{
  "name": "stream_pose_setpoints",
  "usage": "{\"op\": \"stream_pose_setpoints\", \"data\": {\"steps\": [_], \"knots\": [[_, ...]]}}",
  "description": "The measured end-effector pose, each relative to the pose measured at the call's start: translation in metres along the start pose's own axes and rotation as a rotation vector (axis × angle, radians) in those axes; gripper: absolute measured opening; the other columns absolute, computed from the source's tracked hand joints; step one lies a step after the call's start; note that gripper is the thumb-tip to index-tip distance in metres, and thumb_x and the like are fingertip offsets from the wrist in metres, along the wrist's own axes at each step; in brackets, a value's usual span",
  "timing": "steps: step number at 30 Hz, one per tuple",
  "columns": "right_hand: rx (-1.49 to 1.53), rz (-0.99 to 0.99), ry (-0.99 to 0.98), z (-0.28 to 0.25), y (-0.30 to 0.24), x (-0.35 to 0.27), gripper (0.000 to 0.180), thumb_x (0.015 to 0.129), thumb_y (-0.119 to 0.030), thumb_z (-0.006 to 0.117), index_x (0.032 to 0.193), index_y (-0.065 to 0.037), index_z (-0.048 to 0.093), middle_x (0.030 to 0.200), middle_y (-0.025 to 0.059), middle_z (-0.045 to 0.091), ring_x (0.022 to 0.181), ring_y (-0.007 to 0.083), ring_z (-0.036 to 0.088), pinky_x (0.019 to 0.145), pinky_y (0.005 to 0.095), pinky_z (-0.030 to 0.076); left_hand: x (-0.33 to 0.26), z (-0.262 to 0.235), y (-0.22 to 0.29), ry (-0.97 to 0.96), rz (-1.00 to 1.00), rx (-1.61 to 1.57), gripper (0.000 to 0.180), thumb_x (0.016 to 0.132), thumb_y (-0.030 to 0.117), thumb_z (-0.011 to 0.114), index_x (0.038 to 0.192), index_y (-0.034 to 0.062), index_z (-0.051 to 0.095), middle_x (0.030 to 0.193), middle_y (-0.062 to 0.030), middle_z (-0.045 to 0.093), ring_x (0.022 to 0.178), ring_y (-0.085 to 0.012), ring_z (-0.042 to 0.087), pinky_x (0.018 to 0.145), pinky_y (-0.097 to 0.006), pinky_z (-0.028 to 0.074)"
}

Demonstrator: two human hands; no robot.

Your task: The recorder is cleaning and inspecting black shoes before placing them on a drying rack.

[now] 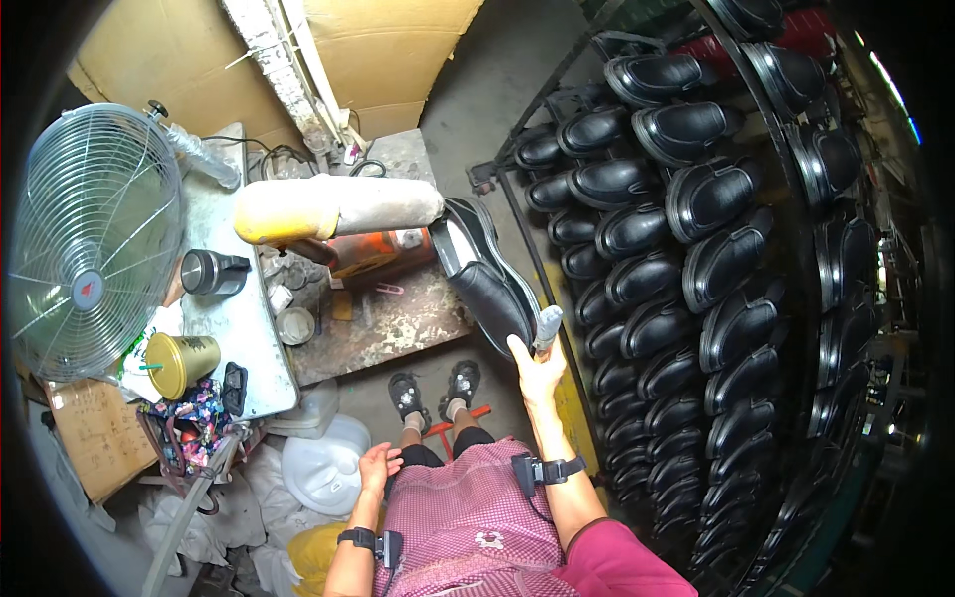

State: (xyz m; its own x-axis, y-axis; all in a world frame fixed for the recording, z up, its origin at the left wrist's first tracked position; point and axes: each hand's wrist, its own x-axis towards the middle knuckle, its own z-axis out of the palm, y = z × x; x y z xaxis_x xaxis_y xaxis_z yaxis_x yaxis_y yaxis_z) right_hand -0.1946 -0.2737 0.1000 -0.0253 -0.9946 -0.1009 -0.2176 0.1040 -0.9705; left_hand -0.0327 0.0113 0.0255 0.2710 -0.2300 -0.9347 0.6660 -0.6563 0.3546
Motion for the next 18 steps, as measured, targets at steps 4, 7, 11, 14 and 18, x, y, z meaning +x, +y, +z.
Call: {"op": "stream_pose_setpoints", "data": {"steps": [4, 7, 11, 14, 18], "knots": [[0.077, 0.039, 0.001, 0.001, -0.003, 0.001, 0.064, 0.067, -0.007, 0.073, 0.120, 0.006, 0.040, 0.115, 0.0138, 0.049, 0.107, 0.0176, 0.045, 0.093, 0.0296, 0.034, 0.009, -0.004, 0.000, -0.009, 0.013, 0.002, 0.024, 0.089, 0.012, 0.038, 0.106, -0.0009, 0.049, 0.090, -0.0163, 0.062, 0.062, -0.0170, 0.062, 0.050, -0.023, 0.050], [-0.093, -0.087, 0.066, -0.001, 0.003, 0.013, 0.062, 0.068, -0.011, 0.072, 0.120, 0.003, 0.042, 0.105, 0.0110, 0.053, 0.080, 0.0154, 0.056, 0.072, 0.0251, 0.045, 0.013, -0.002, 0.005, -0.018, 0.019, -0.009, 0.024, 0.089, 0.013, 0.038, 0.106, -0.0007, 0.049, 0.090, -0.0161, 0.062, 0.062, -0.0171, 0.062, 0.050, -0.023, 0.050], [0.443, 0.703, -0.017, 0.015, -0.002, 0.034, 0.028, 0.074, -0.025, 0.066, 0.090, -0.007, 0.053, 0.055, -0.0011, 0.048, 0.029, 0.0072, 0.030, 0.030, 0.0212, 0.024, 0.016, -0.005, 0.006, -0.002, 0.011, -0.004, 0.024, 0.089, 0.013, 0.038, 0.106, -0.0005, 0.049, 0.091, -0.0158, 0.062, 0.062, -0.0174, 0.062, 0.049, -0.023, 0.050], [0.514, 0.849, 0.023, 0.032, -0.004, 0.046, 0.030, 0.072, -0.028, 0.069, 0.073, -0.011, 0.044, 0.047, -0.0015, 0.039, 0.027, 0.0092, 0.026, 0.030, 0.0232, 0.023, 0.016, -0.004, 0.008, 0.006, 0.007, -0.010, 0.025, 0.089, 0.013, 0.038, 0.106, -0.0005, 0.049, 0.091, -0.0157, 0.062, 0.063, -0.0177, 0.062, 0.050, -0.023, 0.050], [0.530, 0.881, 0.027, 0.049, -0.011, 0.055, 0.038, 0.068, -0.032, 0.072, 0.070, -0.012, 0.039, 0.042, -0.0026, 0.028, 0.027, 0.0103, 0.022, 0.029, 0.0243, 0.021, 0.015, -0.006, 0.007, 0.004, 0.008, -0.019, 0.025, 0.089, 0.013, 0.038, 0.107, -0.0006, 0.048, 0.092, -0.0155, 0.061, 0.063, -0.0181, 0.062, 0.051, -0.024, 0.050]]}}
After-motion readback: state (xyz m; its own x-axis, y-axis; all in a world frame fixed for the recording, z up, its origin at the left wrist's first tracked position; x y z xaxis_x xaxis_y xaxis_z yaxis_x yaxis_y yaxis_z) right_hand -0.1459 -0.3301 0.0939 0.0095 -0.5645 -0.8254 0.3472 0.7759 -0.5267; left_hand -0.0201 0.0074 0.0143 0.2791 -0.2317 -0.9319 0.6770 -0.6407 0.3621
